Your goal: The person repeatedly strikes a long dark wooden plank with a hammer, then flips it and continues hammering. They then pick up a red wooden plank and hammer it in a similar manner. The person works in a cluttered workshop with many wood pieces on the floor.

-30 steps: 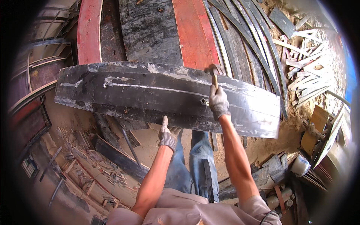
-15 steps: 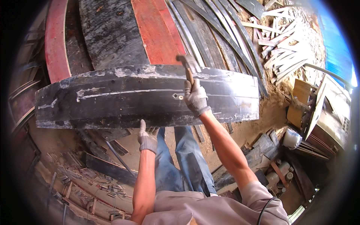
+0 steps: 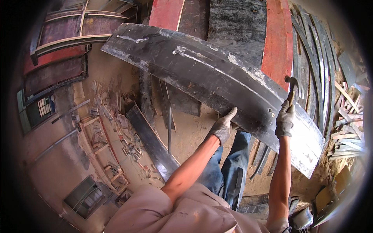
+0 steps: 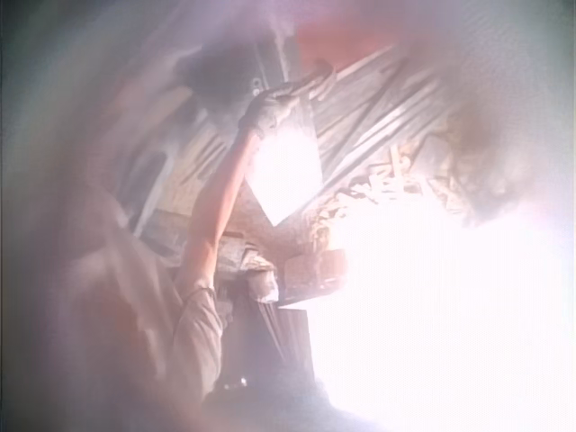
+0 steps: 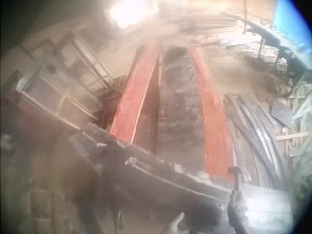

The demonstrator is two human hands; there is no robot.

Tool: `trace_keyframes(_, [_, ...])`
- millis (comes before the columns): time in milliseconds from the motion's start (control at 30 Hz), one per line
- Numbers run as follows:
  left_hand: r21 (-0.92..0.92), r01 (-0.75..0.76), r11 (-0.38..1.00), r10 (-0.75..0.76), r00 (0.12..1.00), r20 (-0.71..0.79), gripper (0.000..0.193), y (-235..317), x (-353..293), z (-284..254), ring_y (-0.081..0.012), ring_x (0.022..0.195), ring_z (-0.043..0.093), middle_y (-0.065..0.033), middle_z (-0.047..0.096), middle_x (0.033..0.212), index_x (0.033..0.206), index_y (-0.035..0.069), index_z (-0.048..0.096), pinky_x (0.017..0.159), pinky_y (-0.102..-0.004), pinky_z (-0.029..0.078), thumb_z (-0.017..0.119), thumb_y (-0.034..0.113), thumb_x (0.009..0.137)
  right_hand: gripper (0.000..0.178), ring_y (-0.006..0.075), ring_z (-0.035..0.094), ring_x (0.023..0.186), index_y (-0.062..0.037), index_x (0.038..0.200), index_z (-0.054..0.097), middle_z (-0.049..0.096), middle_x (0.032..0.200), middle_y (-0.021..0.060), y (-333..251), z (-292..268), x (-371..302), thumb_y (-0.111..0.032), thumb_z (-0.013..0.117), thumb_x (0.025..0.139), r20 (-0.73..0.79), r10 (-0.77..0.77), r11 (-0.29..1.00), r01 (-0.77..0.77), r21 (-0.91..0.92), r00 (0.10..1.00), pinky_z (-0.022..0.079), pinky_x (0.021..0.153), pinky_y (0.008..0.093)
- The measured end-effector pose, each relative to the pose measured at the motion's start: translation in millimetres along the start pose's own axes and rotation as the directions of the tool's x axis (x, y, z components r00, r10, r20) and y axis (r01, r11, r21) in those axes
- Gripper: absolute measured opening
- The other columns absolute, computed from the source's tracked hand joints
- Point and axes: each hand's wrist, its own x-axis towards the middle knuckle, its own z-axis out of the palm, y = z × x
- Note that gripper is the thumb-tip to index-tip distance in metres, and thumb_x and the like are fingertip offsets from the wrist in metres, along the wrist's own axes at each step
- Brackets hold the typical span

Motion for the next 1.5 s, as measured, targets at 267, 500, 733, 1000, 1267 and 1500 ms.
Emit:
trace_keyframes(267, [0.381,-0.076,0.921,0.133,0.983,-0.125,0.051,-0.2,-30.3,26.2,-0.0221,0.101,0.072,-0.0077,0.071,0.123,0.135,0.007,0.066,0.075,-0.0394,0.067,0.085,0.03,0.093,0.05,0.0094,0.046,0.04,-0.0047,0.098,0.061,0.05,0.06,-0.0014,-111.3,-48.7,-47.1,-0.053,0.054,0.11,0.422,0.011,0.848,-0.232,0.477,0.907,0.039,0.035,0.0296])
trace_keyframes(500, [0.717,-0.4,0.571,0.55,0.835,0.027,0.05,-30.0,17.4,6.7,-0.0222,0.09,0.075,-0.0155,0.08,0.1,0.099,-0.005,0.078,0.073,-0.0401,0.06,0.084,0.044,0.09,0.054,0.0109,0.056,0.063,-0.001,0.105,0.07,0.063,0.073,0.0021,-217.0,-7.8,-98.6,-0.053,0.056,0.109,0.756,-0.202,0.939,-0.096,0.33,0.622,0.047,0.06,0.03])
trace_keyframes(733, [0.781,-0.018,-0.624,0.508,0.751,0.423,0.03,-61.0,25.7,-6.5,-0.0275,0.064,0.066,-0.0104,0.069,0.075,0.083,0.006,0.073,0.059,-0.0439,0.051,0.064,0.032,0.093,0.058,0.0085,0.046,0.042,-0.0003,0.1,0.063,0.054,0.061,0.0004,-256.1,27.7,-112.8,-0.057,0.056,0.108,0.755,-0.082,0.894,-0.287,0.344,0.651,0.035,0.039,0.0303])
trace_keyframes(1000, [0.917,-0.398,-0.034,0.779,0.564,0.273,0.023,-65.6,26.1,-6.6,-0.0293,0.066,0.066,-0.0105,0.066,0.071,0.085,0.01,0.072,0.057,-0.0436,0.048,0.062,0.028,0.095,0.058,0.011,0.052,0.043,-0.0021,0.099,0.063,0.054,0.061,-0.0005,-259.0,46.1,-120.3,-0.059,0.053,0.109,0.764,-0.096,0.906,-0.262,0.333,0.638,0.041,0.037,0.0322])
trace_keyframes(1267, [0.946,-0.317,0.064,0.667,0.719,0.196,0.037,-37.4,-9.6,13.1,-0.027,0.077,0.073,-0.0148,0.072,0.078,0.087,0.003,0.074,0.063,-0.0452,0.053,0.068,0.038,0.099,0.061,0.0092,0.051,0.044,-0.0025,0.102,0.066,0.052,0.06,-0.0007,-255.1,51.9,-111.2,-0.062,0.054,0.106,0.755,0.025,0.925,-0.301,0.23,0.655,0.039,0.038,0.0291])
trace_keyframes(1500, [0.814,-0.435,0.386,0.577,0.802,0.155,0.024,-59.2,22.4,-8.8,-0.0232,0.084,0.07,-0.0106,0.073,0.086,0.099,0.006,0.072,0.067,-0.0402,0.052,0.066,0.029,0.101,0.068,0.0195,0.064,0.068,0.0043,0.104,0.068,0.065,0.074,0.007,-229.1,51.2,-121.1,-0.063,0.053,0.107,0.804,-0.032,0.989,-0.099,0.112,0.594,0.053,0.065,0.0393])
